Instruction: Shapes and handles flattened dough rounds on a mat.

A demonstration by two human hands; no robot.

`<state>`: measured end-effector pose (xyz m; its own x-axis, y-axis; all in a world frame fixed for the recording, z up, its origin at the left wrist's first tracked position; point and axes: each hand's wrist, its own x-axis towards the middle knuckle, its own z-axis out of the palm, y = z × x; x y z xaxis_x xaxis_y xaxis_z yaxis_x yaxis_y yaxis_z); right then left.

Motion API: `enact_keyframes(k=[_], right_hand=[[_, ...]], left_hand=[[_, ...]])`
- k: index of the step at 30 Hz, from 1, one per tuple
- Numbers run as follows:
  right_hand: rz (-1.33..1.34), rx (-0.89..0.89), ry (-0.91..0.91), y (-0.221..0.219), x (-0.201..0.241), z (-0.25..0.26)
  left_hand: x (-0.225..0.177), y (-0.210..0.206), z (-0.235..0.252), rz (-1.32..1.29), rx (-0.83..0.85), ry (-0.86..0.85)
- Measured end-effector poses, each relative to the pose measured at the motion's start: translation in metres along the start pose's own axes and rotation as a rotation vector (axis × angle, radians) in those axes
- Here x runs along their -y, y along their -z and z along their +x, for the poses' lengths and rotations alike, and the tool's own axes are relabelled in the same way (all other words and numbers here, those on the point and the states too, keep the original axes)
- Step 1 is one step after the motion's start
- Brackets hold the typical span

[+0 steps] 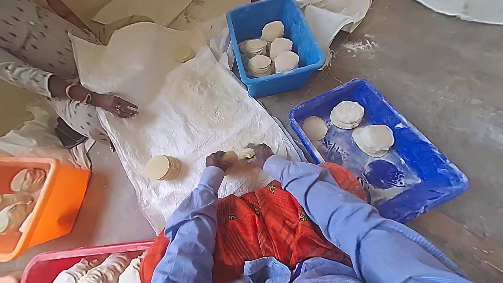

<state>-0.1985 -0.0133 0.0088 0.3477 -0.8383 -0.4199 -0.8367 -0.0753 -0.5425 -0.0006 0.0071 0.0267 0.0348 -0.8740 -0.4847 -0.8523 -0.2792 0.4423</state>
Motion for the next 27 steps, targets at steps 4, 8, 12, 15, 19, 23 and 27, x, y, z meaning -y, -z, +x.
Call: enact_keyframes(k=[4, 8, 12, 15, 19, 23, 27], right_hand=[[-0.047, 0.012, 0.016, 0.000, 0.005, 0.007], [0.025, 0.014, -0.001, 0.000, 0.002, -0.002], [-0.040, 0.014, 0.043, -0.003, 0.005, 0.008], [0.056, 0.005, 0.056, 0.005, 0.007, -0.010], [-0.095, 0.018, 0.049, -0.011, 0.006, 0.008], [0.002, -0.016, 0.045, 0.002, 0.004, -0.007], [-0.173, 0.077, -0.026, -0.007, 0.013, 0.005]], left_hand=[[-0.015, 0.003, 0.009, 0.074, 0.058, 0.075], [-0.005, 0.007, -0.004, 0.016, 0.007, 0.052], [-0.017, 0.004, 0.007, 0.109, 0.085, 0.079], [-0.009, 0.006, -0.009, 0.012, -0.002, 0.069], [-0.014, -0.007, 0.005, 0.110, 0.056, 0.088], [-0.010, 0.002, -0.008, 0.070, 0.037, 0.066], [-0.016, -0.006, 0.008, 0.199, 0.141, 0.144]])
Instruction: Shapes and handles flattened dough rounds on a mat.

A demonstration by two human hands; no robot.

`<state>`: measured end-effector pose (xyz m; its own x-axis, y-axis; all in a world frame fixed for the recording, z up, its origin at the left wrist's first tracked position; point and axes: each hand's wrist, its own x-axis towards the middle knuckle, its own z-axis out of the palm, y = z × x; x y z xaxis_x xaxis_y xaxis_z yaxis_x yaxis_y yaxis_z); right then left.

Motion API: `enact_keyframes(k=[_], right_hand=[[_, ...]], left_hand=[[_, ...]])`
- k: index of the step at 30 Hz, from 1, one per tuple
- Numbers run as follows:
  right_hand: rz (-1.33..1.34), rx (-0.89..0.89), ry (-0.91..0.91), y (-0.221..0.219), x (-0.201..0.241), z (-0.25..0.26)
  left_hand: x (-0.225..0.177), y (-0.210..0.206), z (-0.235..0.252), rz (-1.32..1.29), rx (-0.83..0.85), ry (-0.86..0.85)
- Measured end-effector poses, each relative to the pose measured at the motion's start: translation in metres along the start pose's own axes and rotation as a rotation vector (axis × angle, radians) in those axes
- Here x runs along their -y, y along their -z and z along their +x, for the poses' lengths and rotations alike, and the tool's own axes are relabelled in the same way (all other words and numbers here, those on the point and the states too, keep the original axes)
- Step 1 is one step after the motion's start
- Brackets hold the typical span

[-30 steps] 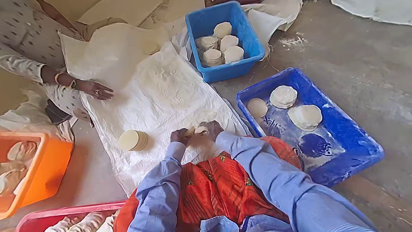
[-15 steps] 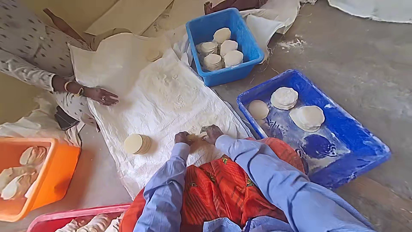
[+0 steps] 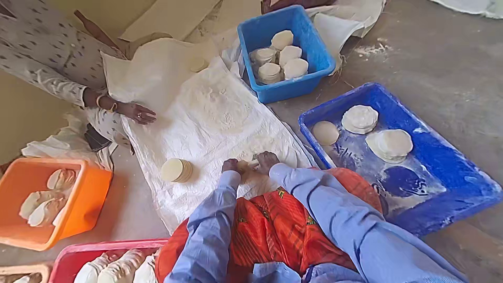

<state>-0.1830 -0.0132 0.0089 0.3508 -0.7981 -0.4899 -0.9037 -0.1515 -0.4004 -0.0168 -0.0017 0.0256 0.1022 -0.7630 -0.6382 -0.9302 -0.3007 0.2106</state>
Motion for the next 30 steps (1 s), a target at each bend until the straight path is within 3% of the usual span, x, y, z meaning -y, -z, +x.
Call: enact_keyframes(k=[4, 8, 12, 16, 20, 23, 27, 30], right_hand=[[0.133, -0.056, 0.039, 0.009, -0.008, -0.015], [0.016, 0.002, 0.015, 0.001, -0.002, 0.000], [0.155, -0.083, 0.053, 0.007, -0.009, -0.012], [0.048, -0.022, -0.003, -0.003, -0.004, 0.003], [0.193, -0.105, 0.061, 0.004, -0.014, -0.010], [0.069, -0.017, 0.029, -0.005, -0.010, 0.006], [0.167, -0.089, 0.103, 0.004, -0.011, -0.007], [0.084, -0.039, 0.039, -0.004, -0.011, 0.001]], left_hand=[[0.014, 0.003, -0.012, -0.121, -0.066, -0.039], [0.000, 0.002, -0.002, 0.001, 0.036, -0.017], [0.010, 0.005, -0.012, -0.131, -0.064, -0.097], [-0.006, 0.004, -0.002, 0.017, 0.040, -0.031], [0.012, -0.002, -0.008, -0.102, -0.065, -0.083], [0.008, -0.005, 0.006, -0.020, -0.014, -0.043], [0.011, 0.001, -0.007, -0.064, -0.066, -0.130], [0.011, 0.001, -0.003, -0.022, -0.033, -0.078]])
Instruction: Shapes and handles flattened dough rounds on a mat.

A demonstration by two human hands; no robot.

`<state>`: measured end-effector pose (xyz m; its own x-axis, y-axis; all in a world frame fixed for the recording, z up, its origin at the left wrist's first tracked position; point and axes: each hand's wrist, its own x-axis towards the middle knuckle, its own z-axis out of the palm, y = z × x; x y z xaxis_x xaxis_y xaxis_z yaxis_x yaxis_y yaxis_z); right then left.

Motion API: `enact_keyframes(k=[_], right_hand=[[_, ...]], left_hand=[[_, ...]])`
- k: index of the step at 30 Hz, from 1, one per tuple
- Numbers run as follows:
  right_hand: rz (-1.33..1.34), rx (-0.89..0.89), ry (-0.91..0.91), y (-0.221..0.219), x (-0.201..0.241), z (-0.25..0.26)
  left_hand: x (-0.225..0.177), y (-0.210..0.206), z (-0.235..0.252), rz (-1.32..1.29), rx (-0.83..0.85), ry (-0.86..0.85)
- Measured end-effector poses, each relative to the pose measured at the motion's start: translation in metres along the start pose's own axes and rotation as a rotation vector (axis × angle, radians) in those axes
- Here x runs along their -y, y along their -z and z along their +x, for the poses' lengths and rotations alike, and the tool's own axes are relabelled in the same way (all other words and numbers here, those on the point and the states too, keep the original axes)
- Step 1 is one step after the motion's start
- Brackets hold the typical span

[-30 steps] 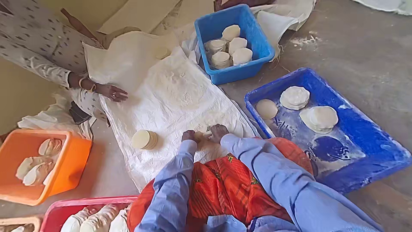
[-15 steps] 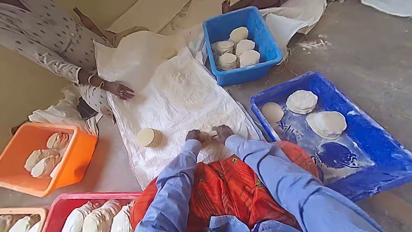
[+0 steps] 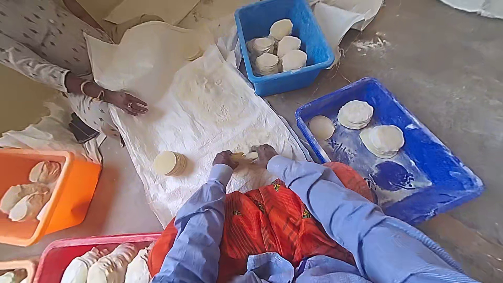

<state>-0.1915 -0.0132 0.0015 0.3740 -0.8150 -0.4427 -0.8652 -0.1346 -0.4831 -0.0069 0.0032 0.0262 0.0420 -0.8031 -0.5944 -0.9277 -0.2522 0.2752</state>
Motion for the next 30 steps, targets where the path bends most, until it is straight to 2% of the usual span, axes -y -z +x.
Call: enact_keyframes(k=[2, 6, 10, 14, 18, 22, 24, 26, 28, 30], right_hand=[[-0.066, 0.043, -0.011, 0.001, 0.007, 0.003], [0.067, -0.043, 0.058, 0.008, 0.000, -0.010], [-0.054, 0.033, -0.009, 0.003, 0.004, 0.004], [0.055, 0.004, -0.021, 0.008, 0.000, -0.011], [-0.028, 0.024, 0.007, -0.001, 0.001, 0.006], [0.084, -0.012, 0.003, 0.012, 0.000, -0.010], [-0.010, 0.024, -0.033, 0.003, 0.000, 0.004], [-0.048, 0.007, 0.007, -0.005, 0.000, 0.010], [-0.013, 0.014, 0.034, 0.011, 0.000, -0.006], [0.010, 0.033, 0.022, 0.023, 0.004, -0.016]], left_hand=[[-0.007, -0.002, 0.004, 0.047, 0.041, 0.022], [0.000, 0.004, -0.009, -0.014, -0.010, -0.060], [-0.006, 0.000, 0.005, 0.133, 0.063, 0.015], [0.006, 0.005, -0.009, 0.041, 0.034, -0.044], [-0.010, -0.003, 0.003, 0.201, 0.098, 0.051], [0.006, 0.005, -0.007, 0.060, 0.042, -0.037], [0.004, 0.000, 0.003, 0.134, 0.050, 0.018], [-0.002, -0.007, 0.008, 0.197, 0.084, 0.061], [-0.009, 0.004, 0.000, 0.174, 0.135, 0.040], [0.001, 0.014, -0.012, 0.098, 0.097, -0.014]])
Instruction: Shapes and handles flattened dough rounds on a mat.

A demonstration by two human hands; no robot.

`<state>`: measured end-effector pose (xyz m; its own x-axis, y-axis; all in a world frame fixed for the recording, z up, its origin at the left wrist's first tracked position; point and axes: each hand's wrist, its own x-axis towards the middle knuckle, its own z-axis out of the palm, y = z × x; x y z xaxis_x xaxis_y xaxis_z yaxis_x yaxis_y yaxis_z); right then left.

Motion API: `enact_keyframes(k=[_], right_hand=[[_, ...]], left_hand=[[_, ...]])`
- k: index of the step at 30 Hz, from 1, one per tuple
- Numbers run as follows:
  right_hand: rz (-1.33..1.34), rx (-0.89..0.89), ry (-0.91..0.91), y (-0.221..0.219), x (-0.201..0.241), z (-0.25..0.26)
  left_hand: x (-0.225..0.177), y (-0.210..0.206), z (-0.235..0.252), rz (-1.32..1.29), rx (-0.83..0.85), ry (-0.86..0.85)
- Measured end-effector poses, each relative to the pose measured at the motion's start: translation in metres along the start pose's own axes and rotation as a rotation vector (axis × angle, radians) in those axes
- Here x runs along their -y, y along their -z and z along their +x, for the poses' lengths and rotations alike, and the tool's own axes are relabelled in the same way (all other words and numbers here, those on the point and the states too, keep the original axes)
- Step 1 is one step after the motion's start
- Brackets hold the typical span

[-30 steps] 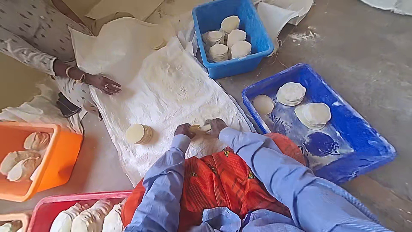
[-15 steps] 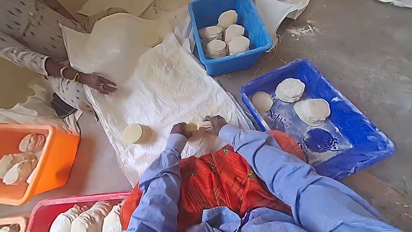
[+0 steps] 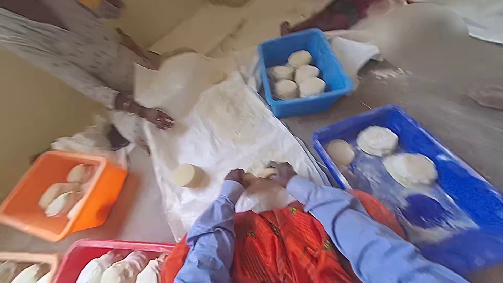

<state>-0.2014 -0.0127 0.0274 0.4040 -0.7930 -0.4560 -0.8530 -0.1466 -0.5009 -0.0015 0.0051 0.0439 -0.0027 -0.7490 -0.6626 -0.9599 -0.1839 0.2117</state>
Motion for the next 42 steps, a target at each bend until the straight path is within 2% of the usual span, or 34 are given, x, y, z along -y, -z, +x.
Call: enact_keyframes(k=[2, 4, 8, 13, 17, 21, 25, 28, 30, 33, 38, 42], right_hand=[[-0.081, 0.063, -0.038, -0.008, 0.002, 0.007], [-0.160, 0.044, -0.030, -0.016, 0.004, 0.019], [-0.033, -0.094, -0.010, -0.009, -0.007, 0.010], [-0.142, -0.028, -0.051, -0.029, -0.006, 0.030], [-0.020, -0.137, -0.021, -0.015, -0.008, 0.012], [-0.087, -0.042, -0.098, -0.027, -0.008, 0.031], [0.052, -0.087, -0.071, -0.015, -0.002, 0.005], [0.022, -0.016, -0.109, -0.021, -0.007, 0.016], [-0.023, -0.013, -0.062, -0.024, -0.006, 0.026], [0.064, -0.051, -0.045, -0.013, -0.002, 0.011], [-0.023, 0.005, -0.072, -0.028, 0.001, 0.018], [0.092, -0.049, -0.040, -0.009, 0.007, 0.000]], left_hand=[[0.005, -0.009, -0.007, -0.059, -0.052, -0.019], [-0.002, -0.012, 0.001, -0.036, -0.013, 0.008], [0.003, 0.002, 0.006, -0.094, 0.032, -0.078], [-0.012, -0.014, 0.015, -0.085, 0.043, 0.032], [0.001, -0.002, 0.007, -0.128, 0.012, -0.047], [-0.008, -0.014, 0.014, -0.143, 0.046, 0.078], [0.006, -0.014, 0.005, -0.213, -0.054, -0.037], [0.000, -0.013, 0.020, -0.185, -0.056, 0.028], [-0.003, -0.016, 0.027, -0.111, -0.053, 0.064], [0.002, -0.012, 0.012, -0.167, -0.089, 0.059], [-0.007, -0.016, 0.005, -0.111, -0.051, 0.091], [0.000, -0.001, -0.008, -0.202, -0.086, 0.035]])
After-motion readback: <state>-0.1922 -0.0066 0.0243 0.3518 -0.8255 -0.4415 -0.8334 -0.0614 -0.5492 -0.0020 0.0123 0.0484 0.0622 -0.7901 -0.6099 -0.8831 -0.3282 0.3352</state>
